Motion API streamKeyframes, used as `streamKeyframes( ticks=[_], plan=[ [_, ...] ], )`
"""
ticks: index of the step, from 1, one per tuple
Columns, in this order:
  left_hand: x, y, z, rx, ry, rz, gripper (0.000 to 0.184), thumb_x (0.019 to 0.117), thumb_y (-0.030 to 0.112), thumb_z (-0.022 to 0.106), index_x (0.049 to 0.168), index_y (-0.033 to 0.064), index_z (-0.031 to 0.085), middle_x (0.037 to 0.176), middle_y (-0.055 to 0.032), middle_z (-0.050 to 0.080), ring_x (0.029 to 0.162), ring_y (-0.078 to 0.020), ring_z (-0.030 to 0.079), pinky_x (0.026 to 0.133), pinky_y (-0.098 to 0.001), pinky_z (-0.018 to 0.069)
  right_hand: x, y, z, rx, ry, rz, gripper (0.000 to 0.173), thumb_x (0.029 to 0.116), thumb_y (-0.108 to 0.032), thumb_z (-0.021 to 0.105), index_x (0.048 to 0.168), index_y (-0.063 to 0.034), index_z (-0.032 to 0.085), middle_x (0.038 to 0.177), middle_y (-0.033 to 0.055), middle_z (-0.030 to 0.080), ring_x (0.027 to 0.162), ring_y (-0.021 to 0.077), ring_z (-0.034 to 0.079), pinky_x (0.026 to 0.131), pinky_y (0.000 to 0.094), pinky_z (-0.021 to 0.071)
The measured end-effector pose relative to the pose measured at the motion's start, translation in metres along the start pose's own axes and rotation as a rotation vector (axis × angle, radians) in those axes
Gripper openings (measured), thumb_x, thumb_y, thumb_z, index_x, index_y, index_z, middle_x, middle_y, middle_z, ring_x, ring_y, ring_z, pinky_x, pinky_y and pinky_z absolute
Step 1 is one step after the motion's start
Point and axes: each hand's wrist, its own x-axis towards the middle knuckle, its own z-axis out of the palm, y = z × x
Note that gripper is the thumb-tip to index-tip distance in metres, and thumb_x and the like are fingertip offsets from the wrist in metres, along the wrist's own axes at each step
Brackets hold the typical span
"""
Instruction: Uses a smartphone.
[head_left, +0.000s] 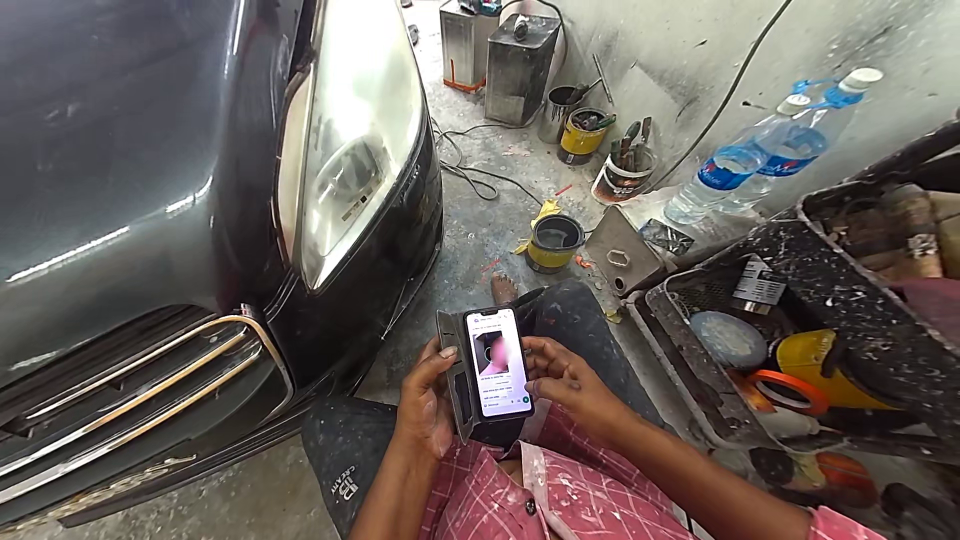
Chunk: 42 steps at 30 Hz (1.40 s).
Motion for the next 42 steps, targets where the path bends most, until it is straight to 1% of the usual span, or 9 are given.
streamKeyframes(
  ticks=[5,11,20,27,34,37,42],
  plan=[
    [-0.0011,0.0006,0.0020,0.024,0.025,0.003,0.046,0.0907,0.021,0.059,0.136,0.0116,0.057,0.105,-0.0157,0.072,0.091,-0.0223,0.073,0.079,-0.0398,0.0623,0.0004,0.0004,-0.0011,-0.007,-0.013,-0.012,0.054,0.0836,-0.007,0.064,0.137,-0.0105,0.056,0.102,0.0102,0.071,0.087,0.0211,0.070,0.078,0.0358,0.0595],
    [-0.0003,0.0017,0.0018,0.026,0.028,0.004,0.048,0.0892,0.021,0.061,0.136,0.0114,0.057,0.106,-0.0157,0.072,0.091,-0.0224,0.073,0.079,-0.0400,0.0623,0.0017,-0.0006,-0.0010,-0.007,-0.019,-0.005,0.055,0.0831,-0.008,0.064,0.138,-0.0120,0.056,0.104,0.0097,0.071,0.087,0.0211,0.070,0.078,0.0356,0.0596],
    [0.0017,0.0002,-0.0009,0.013,0.016,0.006,0.044,0.0902,0.021,0.061,0.134,0.0118,0.059,0.105,-0.0155,0.072,0.091,-0.0222,0.073,0.079,-0.0392,0.0624,0.0017,0.0003,0.0001,-0.010,-0.016,0.000,0.056,0.0834,-0.007,0.064,0.138,-0.0126,0.056,0.104,0.0097,0.071,0.088,0.0215,0.070,0.078,0.0359,0.0598],
    [0.0012,-0.0005,-0.0013,0.012,0.019,0.006,0.046,0.0907,0.021,0.061,0.135,0.0110,0.057,0.105,-0.0158,0.071,0.090,-0.0221,0.073,0.078,-0.0393,0.0623,0.0009,0.0006,0.0002,-0.005,-0.021,-0.001,0.056,0.0833,-0.006,0.063,0.138,-0.0127,0.056,0.103,0.0097,0.071,0.087,0.0212,0.070,0.078,0.0356,0.0598],
    [0.0000,-0.0003,-0.0017,0.010,0.017,0.004,0.046,0.0914,0.022,0.061,0.136,0.0123,0.057,0.106,-0.0153,0.072,0.091,-0.0221,0.073,0.079,-0.0395,0.0625,0.0006,0.0004,0.0017,0.007,-0.012,-0.006,0.056,0.0833,-0.001,0.063,0.138,-0.0110,0.056,0.103,0.0105,0.071,0.086,0.0217,0.070,0.077,0.0361,0.0599],
    [-0.0006,-0.0003,-0.0021,0.006,0.017,0.003,0.047,0.0915,0.021,0.061,0.137,0.0119,0.056,0.106,-0.0154,0.072,0.092,-0.0221,0.073,0.079,-0.0394,0.0626,-0.0002,0.0003,0.0024,0.011,-0.016,-0.011,0.056,0.0824,-0.002,0.062,0.137,-0.0110,0.056,0.104,0.0110,0.071,0.086,0.0218,0.070,0.077,0.0363,0.0599],
    [-0.0005,-0.0005,-0.0031,-0.017,-0.002,0.001,0.047,0.0907,0.022,0.063,0.136,0.0127,0.057,0.106,-0.0155,0.072,0.091,-0.0223,0.074,0.078,-0.0392,0.0626,0.0005,-0.0001,0.0027,0.005,-0.016,0.001,0.058,0.0822,-0.003,0.062,0.139,-0.0104,0.055,0.104,0.0109,0.071,0.088,0.0219,0.070,0.078,0.0362,0.0598]
  ],
)
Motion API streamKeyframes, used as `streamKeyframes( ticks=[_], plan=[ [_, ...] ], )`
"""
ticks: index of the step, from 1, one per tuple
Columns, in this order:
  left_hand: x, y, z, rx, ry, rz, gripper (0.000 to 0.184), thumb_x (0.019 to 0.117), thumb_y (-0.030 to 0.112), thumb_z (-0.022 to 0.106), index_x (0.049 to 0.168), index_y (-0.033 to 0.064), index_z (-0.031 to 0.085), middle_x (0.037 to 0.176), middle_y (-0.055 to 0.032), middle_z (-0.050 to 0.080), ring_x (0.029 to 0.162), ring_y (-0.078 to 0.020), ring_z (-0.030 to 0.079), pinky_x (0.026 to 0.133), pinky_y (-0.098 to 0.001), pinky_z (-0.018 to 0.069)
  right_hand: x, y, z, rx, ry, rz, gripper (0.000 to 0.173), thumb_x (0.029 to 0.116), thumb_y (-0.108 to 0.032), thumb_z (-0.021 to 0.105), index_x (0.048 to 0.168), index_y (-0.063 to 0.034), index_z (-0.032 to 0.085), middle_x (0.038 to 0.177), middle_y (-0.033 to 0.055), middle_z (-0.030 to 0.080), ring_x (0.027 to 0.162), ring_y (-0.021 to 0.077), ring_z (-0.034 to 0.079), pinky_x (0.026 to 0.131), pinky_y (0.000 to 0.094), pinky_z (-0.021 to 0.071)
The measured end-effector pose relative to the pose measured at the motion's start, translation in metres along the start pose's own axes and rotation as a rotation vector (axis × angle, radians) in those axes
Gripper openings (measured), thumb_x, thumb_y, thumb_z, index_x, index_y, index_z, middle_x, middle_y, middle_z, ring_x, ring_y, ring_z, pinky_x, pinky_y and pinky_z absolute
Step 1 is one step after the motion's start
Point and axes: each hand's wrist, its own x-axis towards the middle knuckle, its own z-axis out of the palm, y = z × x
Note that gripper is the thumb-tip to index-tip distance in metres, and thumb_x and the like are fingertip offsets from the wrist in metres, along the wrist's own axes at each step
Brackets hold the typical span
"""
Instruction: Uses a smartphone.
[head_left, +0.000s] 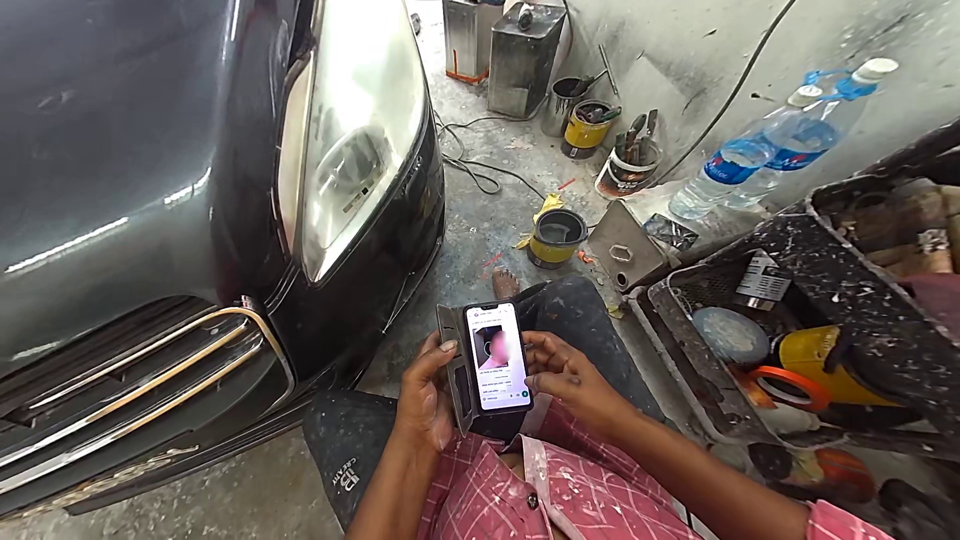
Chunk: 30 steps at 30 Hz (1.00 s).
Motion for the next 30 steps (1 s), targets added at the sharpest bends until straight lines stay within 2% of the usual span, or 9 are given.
streamKeyframes(
  ticks=[11,30],
  plan=[
    [0.0003,0.0002,0.0005,0.006,0.013,-0.003,0.050,0.0908,0.022,0.063,0.139,0.0128,0.054,0.108,-0.0160,0.071,0.092,-0.0226,0.073,0.078,-0.0396,0.0626,-0.0009,-0.0022,0.0009,0.006,0.007,0.000,0.057,0.0821,-0.002,0.061,0.138,-0.0102,0.055,0.104,0.0115,0.071,0.087,0.0221,0.070,0.077,0.0361,0.0601],
    [0.0030,0.0014,0.0011,0.017,0.015,0.004,0.048,0.0899,0.022,0.063,0.136,0.0120,0.057,0.106,-0.0155,0.072,0.091,-0.0222,0.073,0.079,-0.0392,0.0623,0.0020,-0.0013,-0.0022,-0.016,-0.008,-0.004,0.059,0.0811,-0.005,0.065,0.139,-0.0128,0.055,0.104,0.0103,0.071,0.088,0.0220,0.070,0.079,0.0362,0.0601]
  ],
)
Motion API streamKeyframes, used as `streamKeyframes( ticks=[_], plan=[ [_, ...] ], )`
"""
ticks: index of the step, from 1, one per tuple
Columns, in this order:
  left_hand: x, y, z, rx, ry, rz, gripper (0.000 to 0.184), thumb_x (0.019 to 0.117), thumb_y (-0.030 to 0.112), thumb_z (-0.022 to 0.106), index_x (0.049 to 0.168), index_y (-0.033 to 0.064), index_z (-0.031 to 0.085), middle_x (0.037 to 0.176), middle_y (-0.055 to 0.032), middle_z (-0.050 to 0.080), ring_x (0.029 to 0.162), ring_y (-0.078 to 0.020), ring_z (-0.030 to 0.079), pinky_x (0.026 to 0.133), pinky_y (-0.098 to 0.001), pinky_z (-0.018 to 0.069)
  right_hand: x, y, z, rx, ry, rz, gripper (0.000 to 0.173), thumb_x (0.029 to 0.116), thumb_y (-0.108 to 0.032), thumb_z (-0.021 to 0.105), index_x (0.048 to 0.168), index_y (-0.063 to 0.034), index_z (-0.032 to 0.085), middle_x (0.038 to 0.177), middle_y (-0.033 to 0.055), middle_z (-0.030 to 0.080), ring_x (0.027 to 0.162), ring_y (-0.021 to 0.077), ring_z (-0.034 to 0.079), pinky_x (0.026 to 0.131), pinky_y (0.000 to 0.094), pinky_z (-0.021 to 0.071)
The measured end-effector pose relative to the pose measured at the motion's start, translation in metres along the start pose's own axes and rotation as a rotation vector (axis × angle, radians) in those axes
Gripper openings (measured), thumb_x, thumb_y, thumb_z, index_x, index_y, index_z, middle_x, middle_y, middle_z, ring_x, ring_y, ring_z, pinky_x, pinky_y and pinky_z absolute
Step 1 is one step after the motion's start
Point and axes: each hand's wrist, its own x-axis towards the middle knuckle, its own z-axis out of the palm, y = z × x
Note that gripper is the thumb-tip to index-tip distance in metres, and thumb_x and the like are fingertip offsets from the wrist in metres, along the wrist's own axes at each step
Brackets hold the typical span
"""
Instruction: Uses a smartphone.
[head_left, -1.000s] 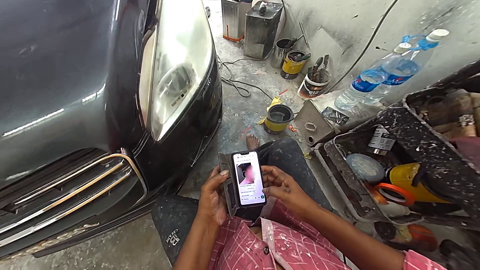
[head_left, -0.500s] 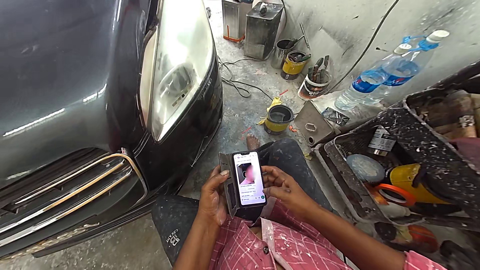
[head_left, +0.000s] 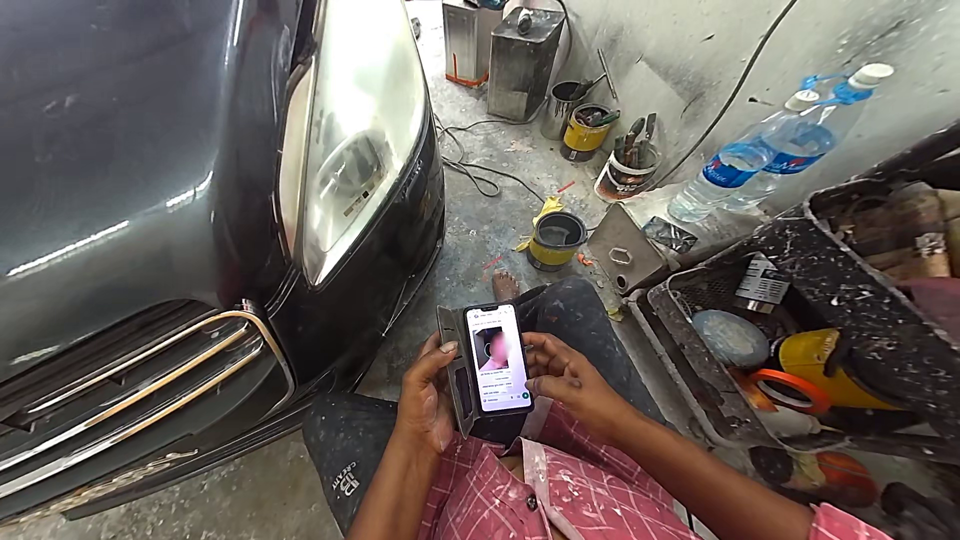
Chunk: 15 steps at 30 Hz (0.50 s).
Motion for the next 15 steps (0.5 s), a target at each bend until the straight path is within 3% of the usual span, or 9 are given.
streamKeyframes(
  ticks=[7,15],
  plan=[
    [0.001,0.003,0.003,-0.012,0.010,0.027,0.046,0.0898,0.021,0.063,0.135,0.0105,0.058,0.104,-0.0165,0.072,0.091,-0.0229,0.074,0.079,-0.0397,0.0624,-0.002,0.007,-0.001,0.056,-0.134,0.018,0.093,0.0811,-0.001,0.071,0.161,-0.0229,0.027,0.114,0.0138,0.071,0.096,0.0258,0.072,0.088,0.0399,0.0608],
    [0.002,0.004,0.006,0.012,0.002,0.033,0.048,0.0889,0.021,0.062,0.135,0.0106,0.058,0.106,-0.0172,0.071,0.093,-0.0234,0.073,0.081,-0.0407,0.0619,-0.003,0.011,0.001,0.074,-0.113,0.002,0.098,0.0810,0.003,0.070,0.163,-0.0253,0.023,0.119,0.0146,0.070,0.099,0.0276,0.073,0.087,0.0414,0.0620]
  ],
)
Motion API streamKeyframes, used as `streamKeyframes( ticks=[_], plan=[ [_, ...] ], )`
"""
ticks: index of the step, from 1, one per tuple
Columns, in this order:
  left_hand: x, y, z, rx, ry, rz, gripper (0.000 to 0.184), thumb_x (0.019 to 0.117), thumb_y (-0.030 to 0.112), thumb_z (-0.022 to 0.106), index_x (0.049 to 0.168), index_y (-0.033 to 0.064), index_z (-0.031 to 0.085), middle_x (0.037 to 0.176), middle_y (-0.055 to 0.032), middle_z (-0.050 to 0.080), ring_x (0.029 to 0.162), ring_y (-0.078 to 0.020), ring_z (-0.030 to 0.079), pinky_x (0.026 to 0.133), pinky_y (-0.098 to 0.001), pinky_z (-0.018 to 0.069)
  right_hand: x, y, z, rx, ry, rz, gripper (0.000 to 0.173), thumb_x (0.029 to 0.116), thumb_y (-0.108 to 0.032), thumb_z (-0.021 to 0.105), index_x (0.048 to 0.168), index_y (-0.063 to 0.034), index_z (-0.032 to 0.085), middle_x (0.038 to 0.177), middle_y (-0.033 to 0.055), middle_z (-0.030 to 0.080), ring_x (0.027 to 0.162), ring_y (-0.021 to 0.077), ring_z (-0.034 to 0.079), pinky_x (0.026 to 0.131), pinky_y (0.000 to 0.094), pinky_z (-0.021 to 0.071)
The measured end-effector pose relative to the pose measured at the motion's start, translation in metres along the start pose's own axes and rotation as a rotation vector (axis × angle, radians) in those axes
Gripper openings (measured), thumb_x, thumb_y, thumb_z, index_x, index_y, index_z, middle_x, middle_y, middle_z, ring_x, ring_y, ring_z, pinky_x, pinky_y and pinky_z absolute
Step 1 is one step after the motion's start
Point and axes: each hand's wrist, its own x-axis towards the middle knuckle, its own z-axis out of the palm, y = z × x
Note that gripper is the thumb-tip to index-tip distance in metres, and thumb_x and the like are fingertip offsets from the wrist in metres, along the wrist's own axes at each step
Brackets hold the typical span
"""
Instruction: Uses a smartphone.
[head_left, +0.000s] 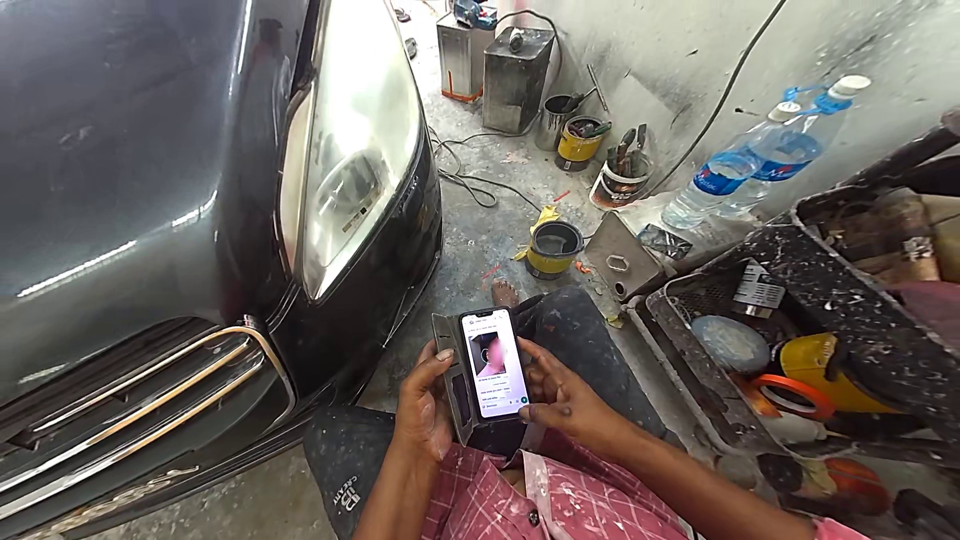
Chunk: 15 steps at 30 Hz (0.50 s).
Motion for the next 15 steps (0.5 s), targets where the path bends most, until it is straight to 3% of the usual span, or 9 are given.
streamKeyframes(
  ticks=[15],
  plan=[
    [-0.0005,0.0034,0.0002,0.007,0.002,0.002,0.045,0.0914,0.019,0.057,0.135,0.0099,0.058,0.108,-0.0179,0.071,0.093,-0.0239,0.073,0.082,-0.0410,0.0620,0.0025,-0.0016,0.0059,0.013,0.015,-0.006,0.097,0.0810,0.002,0.069,0.163,-0.0223,0.022,0.118,0.0133,0.070,0.097,0.0239,0.072,0.081,0.0367,0.0621]
  ],
)
